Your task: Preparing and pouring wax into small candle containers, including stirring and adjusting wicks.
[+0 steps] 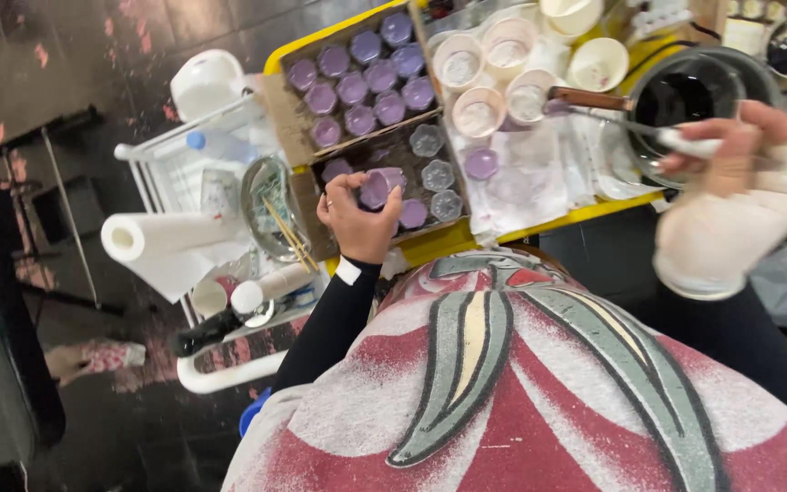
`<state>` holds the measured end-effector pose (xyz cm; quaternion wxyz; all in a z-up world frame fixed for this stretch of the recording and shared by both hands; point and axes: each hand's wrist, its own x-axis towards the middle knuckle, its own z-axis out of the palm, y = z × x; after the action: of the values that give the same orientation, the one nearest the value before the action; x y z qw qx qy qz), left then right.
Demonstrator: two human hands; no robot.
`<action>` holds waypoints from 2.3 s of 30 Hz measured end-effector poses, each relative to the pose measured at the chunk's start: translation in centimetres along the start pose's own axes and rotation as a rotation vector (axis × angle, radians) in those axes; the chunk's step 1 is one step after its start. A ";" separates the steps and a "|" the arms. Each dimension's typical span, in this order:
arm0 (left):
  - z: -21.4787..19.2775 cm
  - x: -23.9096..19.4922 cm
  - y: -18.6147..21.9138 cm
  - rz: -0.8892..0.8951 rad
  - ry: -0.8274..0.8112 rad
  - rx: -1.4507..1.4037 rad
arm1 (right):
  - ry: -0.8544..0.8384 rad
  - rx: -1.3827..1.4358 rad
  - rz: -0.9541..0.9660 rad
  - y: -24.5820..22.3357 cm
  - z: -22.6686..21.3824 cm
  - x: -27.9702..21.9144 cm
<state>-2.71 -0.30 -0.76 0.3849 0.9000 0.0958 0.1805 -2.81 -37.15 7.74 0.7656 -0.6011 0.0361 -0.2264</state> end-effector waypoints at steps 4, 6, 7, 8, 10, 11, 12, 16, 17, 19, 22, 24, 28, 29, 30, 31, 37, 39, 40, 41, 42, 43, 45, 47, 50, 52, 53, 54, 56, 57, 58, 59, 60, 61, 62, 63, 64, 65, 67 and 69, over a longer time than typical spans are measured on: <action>1.0 -0.6 1.2 0.044 -0.077 -0.034 | 0.112 -0.140 -0.042 -0.5 -7.5 0.6; 1.5 -0.6 2.4 0.116 -0.081 0.001 | 0.134 -0.414 0.004 -0.8 -9.0 1.5; 1.9 -0.6 2.8 0.123 -0.088 -0.001 | 0.144 -0.416 0.003 -1.7 -8.3 1.8; 2.2 -0.7 3.2 0.127 -0.115 -0.033 | 0.065 -0.487 -0.039 -2.7 -7.5 2.1; 3.1 -0.7 3.9 0.134 -0.141 -0.068 | -0.011 -0.557 -0.085 -4.4 -6.2 2.8; 3.5 -0.8 4.2 0.126 -0.145 -0.061 | -0.158 -0.761 -0.130 -5.3 -5.7 3.1; 3.8 -0.9 4.6 0.119 -0.148 -0.054 | -0.308 -0.962 -0.174 -6.1 -5.2 3.3; 4.8 -1.5 6.1 0.152 -0.156 -0.069 | -0.283 -0.874 0.070 -5.5 -6.4 4.1; 4.8 -1.7 6.6 0.173 -0.179 -0.082 | -0.333 -0.893 0.090 -5.5 -6.7 4.3; 4.7 -2.0 7.8 0.192 -0.199 -0.094 | -0.387 -0.911 0.107 -5.5 -7.2 4.7; 4.5 -2.3 9.9 0.348 -0.273 -0.080 | -0.336 -0.853 0.057 -5.7 -7.8 5.2; 4.6 -2.2 11.6 0.466 -0.363 -0.055 | -0.438 -0.887 0.080 -6.1 -8.1 5.5; 7.1 -2.6 12.7 0.541 -0.369 -0.010 | -0.359 -0.867 0.005 -6.0 -8.7 5.5; 7.8 -2.6 13.1 0.534 -0.367 -0.015 | -0.429 -0.921 0.009 -6.2 -8.8 5.6; 8.6 -2.6 13.6 0.527 -0.365 -0.021 | -0.499 -0.975 0.013 -6.3 -8.9 5.6; 9.4 -2.5 13.9 0.529 -0.364 -0.022 | -0.497 -0.975 0.011 -6.3 -9.1 5.7; 14.9 -2.9 13.3 0.422 -0.457 0.145 | -0.542 -0.985 -0.097 -6.4 -10.1 6.2; 16.1 -3.2 13.0 0.390 -0.461 0.211 | -0.525 -0.943 -0.068 -6.4 -9.9 6.4; 16.3 -3.3 13.0 0.391 -0.463 0.209 | -0.523 -0.945 -0.066 -6.3 -10.0 6.6; 16.5 -3.3 13.0 0.378 -0.468 0.253 | -0.530 -0.923 -0.092 -6.2 -10.1 6.7; 16.6 -3.4 12.9 0.365 -0.474 0.296 | -0.537 -0.901 -0.117 -6.1 -10.1 6.9; 16.7 -3.4 13.1 0.366 -0.473 0.296 | -0.537 -0.901 -0.118 -5.9 -10.3 7.1; 16.8 -3.5 13.4 0.343 -0.443 0.319 | -0.542 -0.897 -0.058 -5.6 -10.6 7.4; 16.8 -3.6 13.3 0.335 -0.449 0.304 | -0.496 -0.840 -0.015 -5.4 -10.8 7.7; 17.9 -4.1 11.2 0.329 -0.469 0.215 | -0.470 -0.804 0.076 -4.7 -11.5 8.4; 17.6 -4.3 11.4 0.324 -0.487 0.142 | -0.497 -0.825 0.131 -3.8 -12.3 8.5; 16.9 -4.0 12.7 0.314 -0.461 0.179 | -0.416 -0.650 0.140 -3.2 -12.7 8.5; 16.1 -3.8 13.9 0.305 -0.435 0.217 | -0.335 -0.476 0.148 -2.6 -13.2 8.5; 16.5 -4.2 12.8 0.294 -0.424 0.175 | -0.311 -0.404 0.139 -1.8 -14.2 9.0; 16.7 -4.5 12.2 0.283 -0.416 0.133 | -0.286 -0.334 0.132 -1.5 -14.7 9.2; 16.3 -4.3 12.8 0.282 -0.413 0.135 | -0.289 -0.333 0.131 -1.2 -15.0 9.6; 15.8 -4.2 13.3 0.305 -0.389 0.172 | -0.250 -0.289 0.125 -1.0 -15.3 9.9; 15.4 -4.1 13.8 0.328 -0.364 0.210 | -0.210 -0.244 0.118 -0.7 -15.6 10.2; 15.2 -3.9 14.1 0.325 -0.361 0.211 | -0.214 -0.242 0.118 -0.8 -15.6 10.6; 14.9 -3.8 14.5 0.299 -0.323 0.231 | -0.143 -0.145 0.189 -0.9 -15.5 11.0; 14.7 -3.7 14.8 0.273 -0.284 0.251 | -0.072 -0.049 0.259 -0.9 -15.4 11.4; 14.4 -3.6 14.9 0.270 -0.281 0.253 | -0.076 -0.047 0.260 -0.2 -16.0 11.5; 14.2 -3.5 15.0 0.244 -0.260 0.253 | -0.095 -0.007 0.292 0.6 -16.7 11.6; 13.9 -3.5 14.8 0.217 -0.237 0.253 | -0.116 0.034 0.323 1.5 -17.4 11.8; 14.0 -3.7 14.0 0.246 -0.205 0.290 | -0.142 0.003 0.379 1.9 -17.6 11.8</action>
<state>-0.05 -20.28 -0.41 0.2344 0.9645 -0.0291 0.1181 2.59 -57.31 3.74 0.7961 -0.5968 0.0941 -0.0356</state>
